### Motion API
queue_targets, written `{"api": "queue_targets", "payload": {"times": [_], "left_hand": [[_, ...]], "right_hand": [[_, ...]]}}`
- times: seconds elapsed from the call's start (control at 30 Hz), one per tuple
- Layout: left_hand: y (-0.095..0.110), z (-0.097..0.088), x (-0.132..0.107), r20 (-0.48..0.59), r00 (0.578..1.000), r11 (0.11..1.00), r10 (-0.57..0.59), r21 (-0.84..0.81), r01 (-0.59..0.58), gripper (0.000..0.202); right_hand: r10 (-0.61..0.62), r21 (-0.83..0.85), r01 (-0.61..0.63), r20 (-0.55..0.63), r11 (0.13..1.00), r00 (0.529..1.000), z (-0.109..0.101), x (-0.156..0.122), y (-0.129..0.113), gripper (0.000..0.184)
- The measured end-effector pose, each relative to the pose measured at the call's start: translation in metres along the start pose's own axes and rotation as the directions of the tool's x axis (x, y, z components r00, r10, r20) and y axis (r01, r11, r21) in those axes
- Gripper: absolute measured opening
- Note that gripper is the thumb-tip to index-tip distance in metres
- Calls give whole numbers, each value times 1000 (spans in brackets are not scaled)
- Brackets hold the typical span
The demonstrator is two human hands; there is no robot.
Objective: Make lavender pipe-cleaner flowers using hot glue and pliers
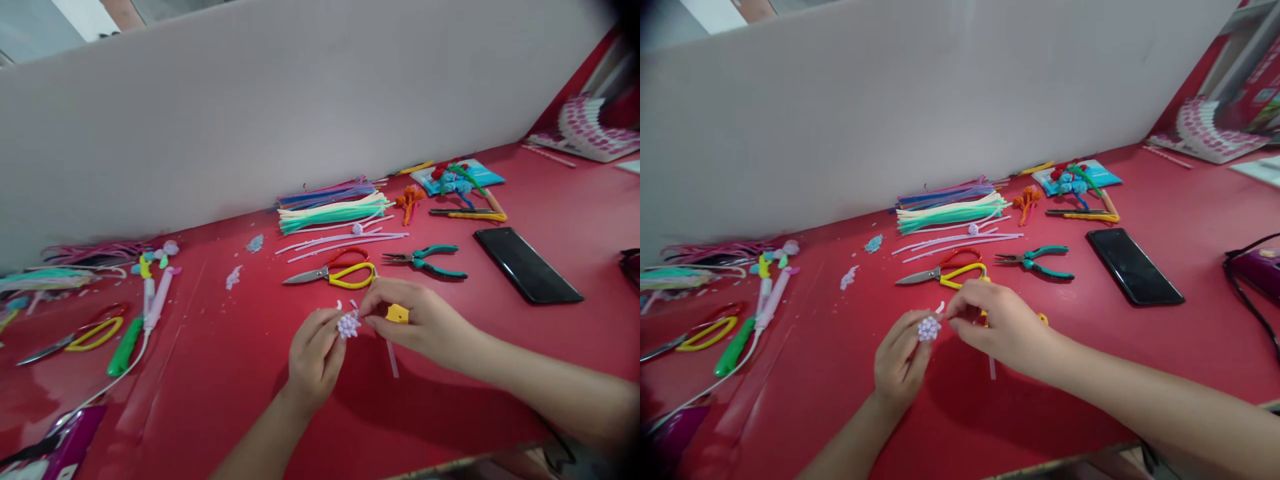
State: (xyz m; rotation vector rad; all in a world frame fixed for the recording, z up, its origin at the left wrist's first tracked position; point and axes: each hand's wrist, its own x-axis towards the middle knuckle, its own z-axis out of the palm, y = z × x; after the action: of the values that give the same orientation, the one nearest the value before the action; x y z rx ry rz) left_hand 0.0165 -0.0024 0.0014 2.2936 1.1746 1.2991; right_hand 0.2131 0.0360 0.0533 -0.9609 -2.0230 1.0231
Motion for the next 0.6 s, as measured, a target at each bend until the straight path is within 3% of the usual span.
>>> {"api": "queue_targets", "payload": {"times": [0.13,0.3,0.6], "left_hand": [[-3,-1,-1,-12,1000,1000,4,0,-4,34],[-6,-1,1,-15,1000,1000,-19,-4,19,29],[-8,6,1,20,997,997,-77,1,77,23]], "right_hand": [[-76,17,79,-125,997,989,15,-1,-5,11],[-233,2,242,-260,970,937,25,-5,4,11],[-207,-41,203,-234,978,950,28,-2,17,10]]}}
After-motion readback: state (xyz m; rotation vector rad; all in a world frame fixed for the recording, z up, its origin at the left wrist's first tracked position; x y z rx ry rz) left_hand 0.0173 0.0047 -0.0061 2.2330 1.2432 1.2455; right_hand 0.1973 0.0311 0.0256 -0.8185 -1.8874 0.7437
